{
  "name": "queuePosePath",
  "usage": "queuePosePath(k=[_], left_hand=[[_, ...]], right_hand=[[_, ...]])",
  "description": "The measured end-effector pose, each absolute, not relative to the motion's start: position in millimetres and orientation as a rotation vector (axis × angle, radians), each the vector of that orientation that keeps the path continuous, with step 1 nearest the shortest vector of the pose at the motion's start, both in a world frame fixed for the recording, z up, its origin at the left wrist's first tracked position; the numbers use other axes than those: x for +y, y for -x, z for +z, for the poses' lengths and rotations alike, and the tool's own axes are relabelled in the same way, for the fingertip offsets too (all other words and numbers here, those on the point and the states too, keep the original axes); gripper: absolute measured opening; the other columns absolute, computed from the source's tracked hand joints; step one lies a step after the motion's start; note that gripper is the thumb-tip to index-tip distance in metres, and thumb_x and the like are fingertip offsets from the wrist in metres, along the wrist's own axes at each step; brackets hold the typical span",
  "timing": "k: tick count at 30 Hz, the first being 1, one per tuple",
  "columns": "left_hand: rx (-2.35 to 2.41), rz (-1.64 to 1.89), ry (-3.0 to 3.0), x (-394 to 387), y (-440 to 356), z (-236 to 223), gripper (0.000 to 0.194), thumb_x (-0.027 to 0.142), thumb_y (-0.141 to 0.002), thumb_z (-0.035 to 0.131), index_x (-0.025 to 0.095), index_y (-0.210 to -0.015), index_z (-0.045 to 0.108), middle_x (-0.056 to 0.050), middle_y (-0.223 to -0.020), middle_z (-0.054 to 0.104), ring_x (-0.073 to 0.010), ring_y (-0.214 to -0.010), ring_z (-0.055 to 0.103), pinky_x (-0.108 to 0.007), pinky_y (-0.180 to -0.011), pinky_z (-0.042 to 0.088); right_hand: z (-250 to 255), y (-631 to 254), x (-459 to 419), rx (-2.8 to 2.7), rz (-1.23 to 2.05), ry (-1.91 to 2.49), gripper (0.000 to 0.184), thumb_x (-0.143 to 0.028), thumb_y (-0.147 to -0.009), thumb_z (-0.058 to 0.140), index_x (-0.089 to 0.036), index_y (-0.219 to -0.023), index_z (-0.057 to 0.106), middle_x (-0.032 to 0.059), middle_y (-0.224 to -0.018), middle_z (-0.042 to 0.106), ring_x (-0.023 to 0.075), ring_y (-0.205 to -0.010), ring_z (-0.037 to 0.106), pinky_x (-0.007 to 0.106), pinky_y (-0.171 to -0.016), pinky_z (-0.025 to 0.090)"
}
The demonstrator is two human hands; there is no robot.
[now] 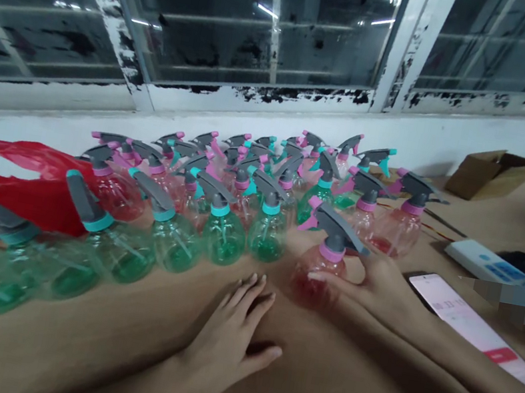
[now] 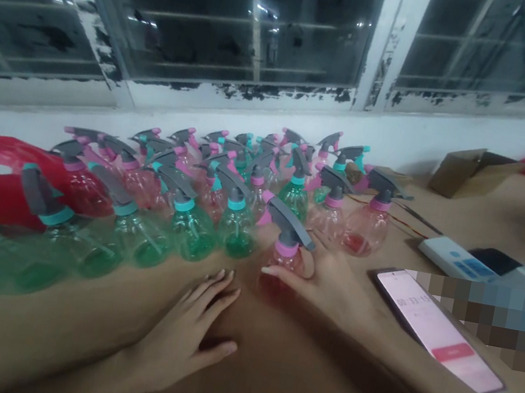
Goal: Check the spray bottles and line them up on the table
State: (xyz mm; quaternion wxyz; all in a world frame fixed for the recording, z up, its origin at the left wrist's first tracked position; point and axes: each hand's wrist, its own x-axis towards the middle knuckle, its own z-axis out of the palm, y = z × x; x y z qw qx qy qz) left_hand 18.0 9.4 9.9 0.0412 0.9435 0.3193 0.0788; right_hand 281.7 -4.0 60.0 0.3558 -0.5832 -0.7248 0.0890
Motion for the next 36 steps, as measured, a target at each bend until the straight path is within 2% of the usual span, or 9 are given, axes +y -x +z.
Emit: queuePosePath(k=[2, 6, 9, 14, 19, 22, 27, 32, 36], left_hand=[[0.986, 0.238, -2.897, 10, -17, 9, 0.062, 0.054, -0.09, 0.053, 0.012, -0.136, 0.044, -0.017, -0.149, 0.032, -0.0343, -0.135, 0.03, -0.054, -0.105, 0.033], [0.999, 0.267, -2.911, 11, -16, 5, 0.061, 0.052, -0.089, 0.054, 0.015, -0.137, 0.044, -0.014, -0.15, 0.03, -0.034, -0.136, 0.03, -0.053, -0.105, 0.034], [0.988, 0.28, -2.935, 11, -15, 4, 0.061, 0.051, -0.089, 0.055, 0.015, -0.137, 0.044, -0.014, -0.15, 0.03, -0.034, -0.135, 0.032, -0.053, -0.103, 0.036], [0.952, 0.322, -2.969, 13, -12, 1, 0.062, 0.049, -0.089, 0.056, 0.015, -0.138, 0.042, -0.014, -0.15, 0.03, -0.0349, -0.135, 0.032, -0.053, -0.102, 0.038], [0.954, 0.369, -3.006, 14, -13, -2, 0.062, 0.047, -0.087, 0.058, 0.015, -0.138, 0.042, -0.015, -0.149, 0.031, -0.036, -0.133, 0.035, -0.055, -0.099, 0.041], [0.951, 0.376, -2.992, 14, -17, -2, 0.062, 0.045, -0.086, 0.059, 0.015, -0.138, 0.042, -0.015, -0.149, 0.032, -0.0359, -0.133, 0.035, -0.055, -0.1, 0.04], [0.914, 0.383, -2.955, 14, -28, 0, 0.062, 0.041, -0.085, 0.061, 0.014, -0.138, 0.041, -0.015, -0.149, 0.032, -0.0349, -0.134, 0.034, -0.056, -0.102, 0.037], [0.896, 0.373, -2.953, 17, -39, 0, 0.059, 0.04, -0.085, 0.061, 0.013, -0.135, 0.045, -0.017, -0.148, 0.033, -0.0355, -0.134, 0.033, -0.057, -0.103, 0.036], [0.886, 0.398, -2.944, 21, -46, -2, 0.057, 0.039, -0.085, 0.06, 0.014, -0.134, 0.045, -0.016, -0.148, 0.033, -0.0346, -0.134, 0.034, -0.056, -0.103, 0.036]], right_hand=[[56, -288, 8, -1.865, 0.154, 1.521, 0.044, -0.055, -0.077, 0.063, -0.021, -0.106, 0.061, 0.0126, -0.106, 0.067, 0.0354, -0.099, 0.063, 0.05, -0.082, 0.05], [56, -289, 30, -1.846, -0.023, 1.457, 0.049, -0.057, -0.081, 0.057, -0.02, -0.111, 0.06, 0.0133, -0.109, 0.064, 0.0331, -0.107, 0.059, 0.05, -0.093, 0.045], [57, -285, 42, -1.825, -0.055, 1.449, 0.047, -0.055, -0.083, 0.056, -0.02, -0.114, 0.058, 0.0135, -0.115, 0.061, 0.0323, -0.11, 0.057, 0.049, -0.095, 0.045], [57, -283, 54, -1.81, -0.1, 1.483, 0.043, -0.054, -0.084, 0.055, -0.017, -0.104, 0.062, 0.0151, -0.101, 0.063, 0.0333, -0.096, 0.061, 0.051, -0.084, 0.049], [58, -285, 60, -1.817, -0.096, 1.501, 0.042, -0.055, -0.083, 0.056, -0.019, -0.104, 0.063, 0.0123, -0.092, 0.064, 0.0327, -0.094, 0.062, 0.048, -0.076, 0.052], [59, -285, 63, -1.824, -0.078, 1.494, 0.044, -0.054, -0.083, 0.057, -0.018, -0.108, 0.062, 0.0122, -0.096, 0.065, 0.0313, -0.095, 0.062, 0.046, -0.081, 0.051], [59, -281, 66, -1.808, -0.062, 1.511, 0.048, -0.05, -0.08, 0.063, -0.012, -0.109, 0.062, 0.0168, -0.099, 0.067, 0.0357, -0.1, 0.06, 0.049, -0.081, 0.05], [58, -280, 67, -1.8, -0.028, 1.524, 0.048, -0.049, -0.081, 0.062, -0.011, -0.11, 0.061, 0.0175, -0.1, 0.068, 0.0352, -0.093, 0.064, 0.05, -0.078, 0.051], [54, -283, 62, -1.804, 0.002, 1.499, 0.052, -0.049, -0.083, 0.06, -0.009, -0.116, 0.057, 0.0186, -0.108, 0.066, 0.0343, -0.1, 0.063, 0.049, -0.083, 0.051]])
